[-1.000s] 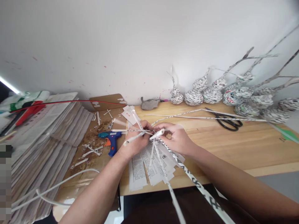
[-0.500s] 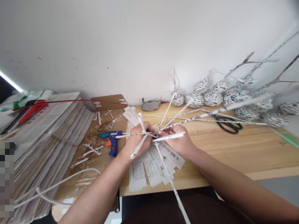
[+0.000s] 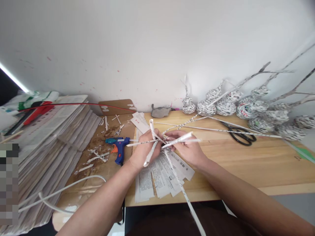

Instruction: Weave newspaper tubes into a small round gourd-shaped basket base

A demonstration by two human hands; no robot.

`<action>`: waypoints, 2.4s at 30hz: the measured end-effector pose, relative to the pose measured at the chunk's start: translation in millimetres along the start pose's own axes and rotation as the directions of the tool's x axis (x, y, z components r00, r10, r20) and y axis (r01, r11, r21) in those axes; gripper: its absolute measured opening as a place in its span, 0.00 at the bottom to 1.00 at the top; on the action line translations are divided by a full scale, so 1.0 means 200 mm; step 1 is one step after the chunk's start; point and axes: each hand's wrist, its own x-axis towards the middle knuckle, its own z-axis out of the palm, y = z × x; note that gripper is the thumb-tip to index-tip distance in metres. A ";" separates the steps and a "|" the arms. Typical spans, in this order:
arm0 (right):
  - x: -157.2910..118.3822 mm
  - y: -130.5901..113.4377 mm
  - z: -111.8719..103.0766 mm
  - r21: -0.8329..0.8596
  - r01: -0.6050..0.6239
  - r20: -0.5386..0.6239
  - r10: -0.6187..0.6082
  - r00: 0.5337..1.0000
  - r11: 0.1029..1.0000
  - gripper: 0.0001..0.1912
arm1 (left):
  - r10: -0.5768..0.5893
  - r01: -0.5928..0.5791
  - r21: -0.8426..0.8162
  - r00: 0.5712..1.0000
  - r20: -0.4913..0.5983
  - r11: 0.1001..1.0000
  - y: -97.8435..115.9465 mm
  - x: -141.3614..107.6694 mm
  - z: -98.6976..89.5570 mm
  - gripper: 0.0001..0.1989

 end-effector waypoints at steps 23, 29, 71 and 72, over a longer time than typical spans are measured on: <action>-0.01 -0.07 -0.01 -0.246 0.152 0.080 -0.136 0.987 0.957 0.03 | -0.084 0.084 0.013 0.996 -0.003 0.996 0.03 0.00 -0.01 0.07; -0.01 -0.06 0.00 -0.153 0.042 -0.045 -0.049 0.998 0.987 0.12 | 0.012 -0.012 0.007 0.998 -0.065 1.000 0.01 -0.01 -0.01 0.06; 0.01 -0.02 0.05 0.207 0.057 -0.211 -0.012 0.977 0.977 0.11 | -0.102 0.100 -0.070 0.994 -0.032 0.993 0.01 -0.01 0.01 0.07; 0.01 -0.02 0.05 0.200 0.047 -0.221 -0.002 0.975 0.979 0.11 | -0.103 0.101 -0.075 0.994 -0.027 0.992 0.01 -0.01 0.01 0.07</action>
